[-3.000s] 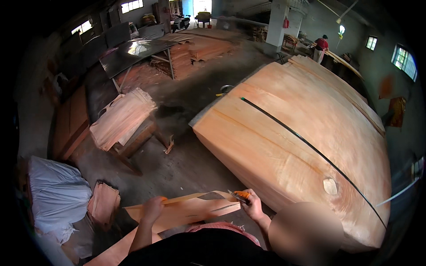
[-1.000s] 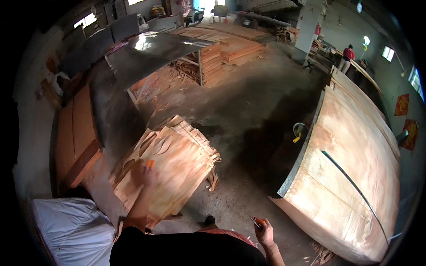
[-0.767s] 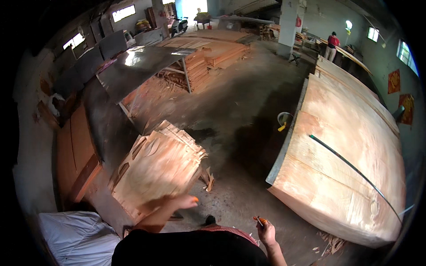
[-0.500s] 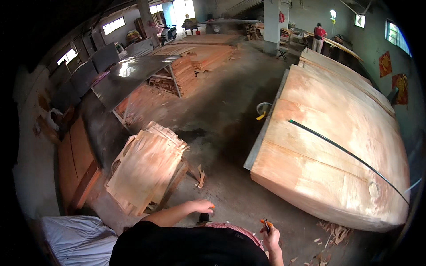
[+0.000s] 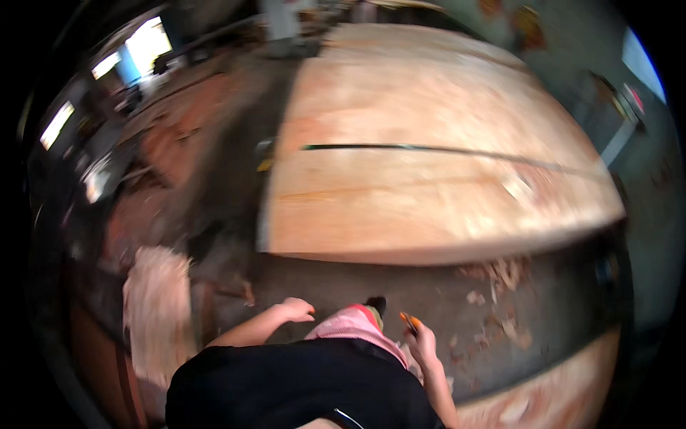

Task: The person uses a template and a utility knife to cut shapes from thin wood veneer sheets on a large workbench. They repeatedly position the template, trace the outline, and cut along the lines, then remove the cut pieces and apply a liquid finish with a brush to the veneer surface.

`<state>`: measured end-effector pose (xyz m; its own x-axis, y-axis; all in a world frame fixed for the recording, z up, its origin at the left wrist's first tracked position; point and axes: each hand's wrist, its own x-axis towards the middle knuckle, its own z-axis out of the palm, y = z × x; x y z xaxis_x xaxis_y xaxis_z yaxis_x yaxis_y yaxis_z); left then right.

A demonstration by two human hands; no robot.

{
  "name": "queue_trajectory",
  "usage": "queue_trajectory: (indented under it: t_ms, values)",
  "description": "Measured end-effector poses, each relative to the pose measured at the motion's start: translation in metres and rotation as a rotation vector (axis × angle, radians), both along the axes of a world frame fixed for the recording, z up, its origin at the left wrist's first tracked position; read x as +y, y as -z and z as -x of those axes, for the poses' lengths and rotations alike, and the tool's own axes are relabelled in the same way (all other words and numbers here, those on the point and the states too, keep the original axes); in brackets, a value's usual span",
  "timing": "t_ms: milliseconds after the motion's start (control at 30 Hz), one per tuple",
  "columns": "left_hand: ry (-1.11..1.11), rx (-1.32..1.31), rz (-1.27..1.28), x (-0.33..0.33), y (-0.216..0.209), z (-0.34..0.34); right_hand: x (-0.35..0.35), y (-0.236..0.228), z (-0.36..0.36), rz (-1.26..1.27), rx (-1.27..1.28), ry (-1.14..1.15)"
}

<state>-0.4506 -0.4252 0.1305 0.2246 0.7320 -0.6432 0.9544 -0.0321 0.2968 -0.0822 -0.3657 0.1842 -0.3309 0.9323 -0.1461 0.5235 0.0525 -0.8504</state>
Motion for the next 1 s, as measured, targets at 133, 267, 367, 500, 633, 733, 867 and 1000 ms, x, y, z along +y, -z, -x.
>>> queue_trajectory:
  t_ms: [133,267,367,500,633,733,867,1000]
  values:
    - [0.146,0.012,0.011,0.088,0.008,-0.048,0.044,-0.02,-0.041,0.04,-0.111,0.09]
    - [0.32,-0.028,0.009,0.201,-0.002,-0.127,0.093,-0.032,-0.102,-0.028,-0.2,0.248]
    - [0.42,-0.154,-0.132,0.271,-0.005,-0.18,0.123,-0.035,-0.14,-0.085,-0.181,0.299]
    - [0.511,-0.238,-0.15,0.358,-0.049,-0.256,0.178,-0.065,-0.179,0.073,-0.119,0.487]
    - [0.612,-0.299,-0.218,0.414,-0.047,-0.315,0.221,-0.057,-0.222,0.082,-0.01,0.633]
    - [0.667,-0.353,-0.219,0.449,-0.057,-0.365,0.267,-0.057,-0.266,0.019,0.307,0.868]
    - [0.579,-0.391,-0.218,0.49,-0.064,-0.419,0.356,-0.069,-0.377,-0.043,0.49,1.015]
    - [0.389,-0.269,-0.235,0.52,-0.042,-0.442,0.489,-0.096,-0.481,-0.322,0.449,0.903]
